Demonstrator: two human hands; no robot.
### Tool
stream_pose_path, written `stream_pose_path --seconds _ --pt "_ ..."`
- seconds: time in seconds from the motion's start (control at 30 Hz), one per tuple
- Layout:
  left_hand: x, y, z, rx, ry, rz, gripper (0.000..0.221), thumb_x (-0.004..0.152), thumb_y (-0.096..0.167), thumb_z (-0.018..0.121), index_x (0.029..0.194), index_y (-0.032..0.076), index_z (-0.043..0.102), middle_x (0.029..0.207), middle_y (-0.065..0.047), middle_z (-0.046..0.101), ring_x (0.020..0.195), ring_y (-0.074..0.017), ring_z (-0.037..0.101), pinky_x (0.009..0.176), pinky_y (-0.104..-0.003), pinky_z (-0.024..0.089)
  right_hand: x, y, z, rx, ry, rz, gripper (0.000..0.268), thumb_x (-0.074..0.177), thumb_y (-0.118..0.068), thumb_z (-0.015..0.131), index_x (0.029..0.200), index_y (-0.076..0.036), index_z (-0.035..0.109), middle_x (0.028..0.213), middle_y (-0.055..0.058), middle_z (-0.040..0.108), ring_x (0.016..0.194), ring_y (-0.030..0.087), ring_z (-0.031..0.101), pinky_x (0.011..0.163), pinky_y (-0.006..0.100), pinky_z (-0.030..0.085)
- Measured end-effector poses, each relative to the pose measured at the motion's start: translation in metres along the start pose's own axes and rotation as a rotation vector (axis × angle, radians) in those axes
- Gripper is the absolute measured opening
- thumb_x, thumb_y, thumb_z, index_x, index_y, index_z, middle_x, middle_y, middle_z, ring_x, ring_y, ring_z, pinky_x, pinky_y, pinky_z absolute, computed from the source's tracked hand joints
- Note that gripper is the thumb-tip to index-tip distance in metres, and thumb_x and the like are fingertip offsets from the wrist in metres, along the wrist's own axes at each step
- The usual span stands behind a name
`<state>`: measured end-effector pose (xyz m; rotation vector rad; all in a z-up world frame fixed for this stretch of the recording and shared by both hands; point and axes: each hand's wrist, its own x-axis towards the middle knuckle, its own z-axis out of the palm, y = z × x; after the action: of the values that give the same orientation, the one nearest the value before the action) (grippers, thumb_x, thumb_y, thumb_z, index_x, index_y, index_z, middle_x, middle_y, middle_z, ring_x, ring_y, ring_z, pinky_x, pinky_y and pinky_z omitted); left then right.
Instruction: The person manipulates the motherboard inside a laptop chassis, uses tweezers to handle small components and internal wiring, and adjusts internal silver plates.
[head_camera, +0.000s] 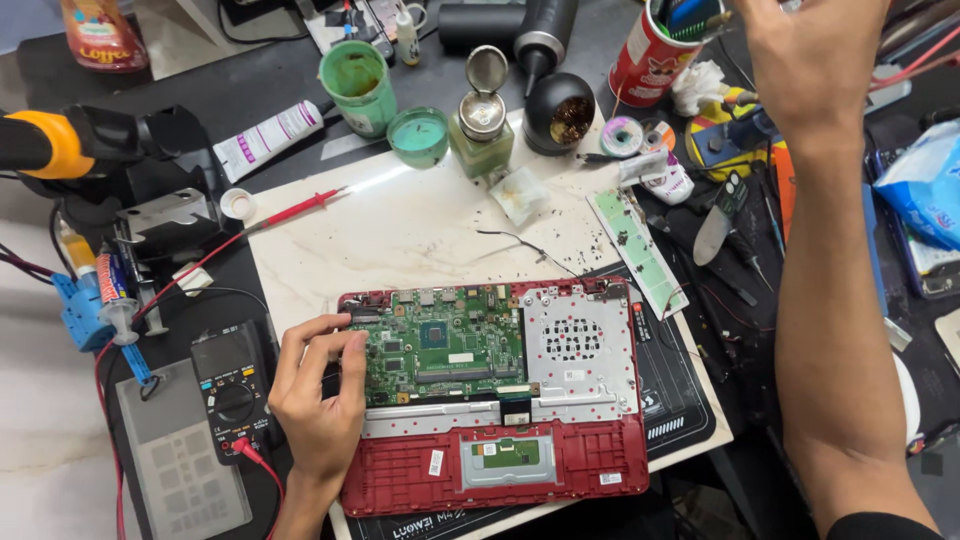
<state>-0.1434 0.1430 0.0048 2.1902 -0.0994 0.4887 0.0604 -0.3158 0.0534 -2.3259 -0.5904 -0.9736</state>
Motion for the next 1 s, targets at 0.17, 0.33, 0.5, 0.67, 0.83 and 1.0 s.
stream_pose_path --seconds 0.17,0.33,0.5,0.67,0.83,1.0 --pt "-0.001 -0.002 0.001 0.014 -0.004 0.011 0.006 0.095 0.0 0.07 0.098 -0.005 0.07 0.11 -0.016 0.069 0.086 -0.0215 0.071 0.075 -0.031 0.058 -0.019 0.036 0.001 -0.328 -0.052 -0.089 0.015 0.104 -0.001 0.063 0.091 0.004 0.059 0.081 0.009 0.063 0.071 0.019 0.058 0.073 0.035 0.047" --pt "-0.001 -0.001 0.001 0.086 0.004 0.086 0.006 0.094 -0.001 0.07 0.099 -0.004 0.07 0.109 -0.016 0.069 0.094 -0.0259 0.07 0.081 -0.035 0.056 -0.025 0.035 -0.011 -0.92 -0.167 -0.261 0.018 0.093 -0.001 0.057 0.077 -0.008 0.051 0.067 0.004 0.052 0.062 0.018 0.052 0.062 0.032 0.04" --pt "0.0 0.004 0.004 0.101 -0.026 0.119 0.008 0.094 0.001 0.071 0.1 -0.003 0.071 0.11 -0.016 0.069 0.1 -0.0294 0.068 0.085 -0.038 0.055 -0.038 -0.024 -0.052 -0.622 -0.147 0.138 0.017 0.096 -0.002 0.057 0.08 -0.004 0.052 0.07 0.007 0.052 0.063 0.021 0.051 0.062 0.035 0.038" --pt "0.003 0.011 0.004 0.121 -0.064 0.154 0.01 0.091 0.002 0.072 0.1 -0.001 0.071 0.11 -0.015 0.069 0.105 -0.0316 0.065 0.092 -0.041 0.052 -0.037 -0.101 -0.079 0.016 -0.177 0.382 0.012 0.099 -0.006 0.058 0.088 -0.004 0.056 0.077 0.007 0.055 0.067 0.019 0.053 0.067 0.036 0.042" --pt "0.017 0.025 -0.004 0.125 -0.128 0.192 0.011 0.091 0.003 0.071 0.101 0.0 0.072 0.109 -0.013 0.069 0.105 -0.0316 0.064 0.093 -0.042 0.051 -0.055 -0.127 -0.091 0.642 -0.112 0.529 0.01 0.103 -0.009 0.06 0.095 -0.003 0.061 0.084 0.006 0.058 0.071 0.018 0.056 0.072 0.037 0.047" --pt "0.046 0.041 -0.005 0.223 -0.324 0.436 0.015 0.09 0.01 0.073 0.102 0.002 0.07 0.106 -0.014 0.065 0.104 -0.033 0.062 0.095 -0.046 0.048 -0.079 -0.108 -0.093 1.317 -0.003 0.508 0.012 0.106 -0.013 0.061 0.102 -0.002 0.066 0.092 0.005 0.062 0.074 0.017 0.058 0.077 0.038 0.051"
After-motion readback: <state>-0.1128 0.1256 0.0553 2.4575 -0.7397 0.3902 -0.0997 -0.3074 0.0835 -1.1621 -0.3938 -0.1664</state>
